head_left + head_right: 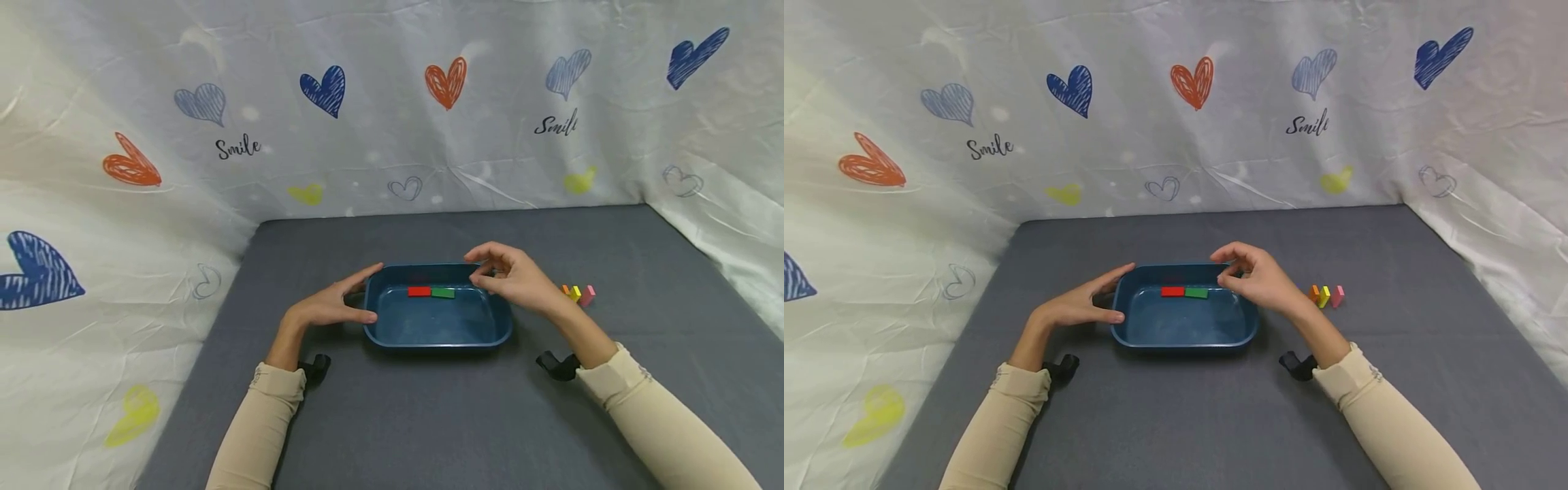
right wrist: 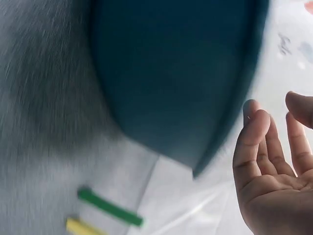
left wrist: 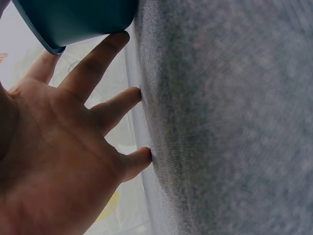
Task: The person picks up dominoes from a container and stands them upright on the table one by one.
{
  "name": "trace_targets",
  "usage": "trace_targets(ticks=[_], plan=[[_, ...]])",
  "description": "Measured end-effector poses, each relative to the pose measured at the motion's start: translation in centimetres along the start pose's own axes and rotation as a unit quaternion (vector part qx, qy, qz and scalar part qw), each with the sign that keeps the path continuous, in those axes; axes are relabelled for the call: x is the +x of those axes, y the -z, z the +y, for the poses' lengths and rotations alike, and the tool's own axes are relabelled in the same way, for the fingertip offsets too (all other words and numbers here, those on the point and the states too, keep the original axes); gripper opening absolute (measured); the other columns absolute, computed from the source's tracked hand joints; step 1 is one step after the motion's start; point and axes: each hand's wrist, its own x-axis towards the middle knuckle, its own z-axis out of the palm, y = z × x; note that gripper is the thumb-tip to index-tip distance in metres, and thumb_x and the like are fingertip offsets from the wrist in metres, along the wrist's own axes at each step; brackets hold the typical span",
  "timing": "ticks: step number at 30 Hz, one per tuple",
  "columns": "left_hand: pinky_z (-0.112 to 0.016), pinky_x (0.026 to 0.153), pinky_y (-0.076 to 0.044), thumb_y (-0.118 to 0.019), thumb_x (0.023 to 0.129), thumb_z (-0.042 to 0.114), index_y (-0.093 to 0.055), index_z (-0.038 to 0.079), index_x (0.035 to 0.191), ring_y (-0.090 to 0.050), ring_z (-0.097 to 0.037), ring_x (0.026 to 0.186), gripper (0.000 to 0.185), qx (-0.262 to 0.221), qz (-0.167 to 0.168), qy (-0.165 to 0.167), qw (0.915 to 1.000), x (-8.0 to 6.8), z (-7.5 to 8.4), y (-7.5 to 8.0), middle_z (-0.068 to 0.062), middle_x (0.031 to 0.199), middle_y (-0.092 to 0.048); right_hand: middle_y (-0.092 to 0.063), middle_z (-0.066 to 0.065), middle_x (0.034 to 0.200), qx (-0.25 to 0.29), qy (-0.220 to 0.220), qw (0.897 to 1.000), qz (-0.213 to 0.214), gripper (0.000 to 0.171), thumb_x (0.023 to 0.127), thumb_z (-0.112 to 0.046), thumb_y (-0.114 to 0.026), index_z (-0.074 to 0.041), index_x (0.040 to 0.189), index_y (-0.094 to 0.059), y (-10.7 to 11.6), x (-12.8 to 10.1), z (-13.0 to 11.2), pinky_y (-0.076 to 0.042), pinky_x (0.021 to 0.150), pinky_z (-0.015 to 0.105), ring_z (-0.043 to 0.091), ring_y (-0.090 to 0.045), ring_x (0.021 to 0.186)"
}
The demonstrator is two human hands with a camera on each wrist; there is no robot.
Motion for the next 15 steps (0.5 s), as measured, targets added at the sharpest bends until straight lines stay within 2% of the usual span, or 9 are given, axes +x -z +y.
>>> trace_targets(ticks=[5,9,15], plan=[[-0.071,0.119,-0.022,-0.080,0.088,0.042,-0.016,0.039,0.164,-0.018,-0.036,0.157,0.100,0.004,0.002,0.001,1.0000,-0.1,-0.1,0.0,0.013,0.171,-0.011,-0.063,0.026,0.131,0.004,-0.004,0.999,-0.041,0.032,0.097,-0.002,-0.066,-0.003,0.129,-0.062,-2.3,1.7,0.7,-0.059,0.077,0.030,0.039,-0.063,0.117],[-0.070,0.120,-0.022,-0.080,0.088,0.041,-0.015,0.037,0.164,-0.019,-0.036,0.157,0.101,0.004,0.000,0.001,1.0000,-0.1,-0.2,0.0,0.013,0.171,-0.011,-0.063,0.024,0.132,-0.023,0.001,0.997,-0.069,0.032,0.096,0.000,-0.064,0.001,0.128,-0.062,-3.7,2.7,1.2,-0.058,0.079,0.032,0.039,-0.062,0.120],[-0.069,0.120,-0.023,-0.080,0.087,0.042,-0.015,0.041,0.163,-0.019,-0.035,0.158,0.100,0.004,0.000,0.003,1.0000,0.1,0.0,0.0,0.015,0.170,-0.012,-0.064,0.018,0.133,-0.083,0.004,0.993,-0.084,0.033,0.093,0.001,-0.064,-0.001,0.126,-0.064,-5.0,3.6,1.7,-0.054,0.098,0.049,0.035,-0.062,0.122]])
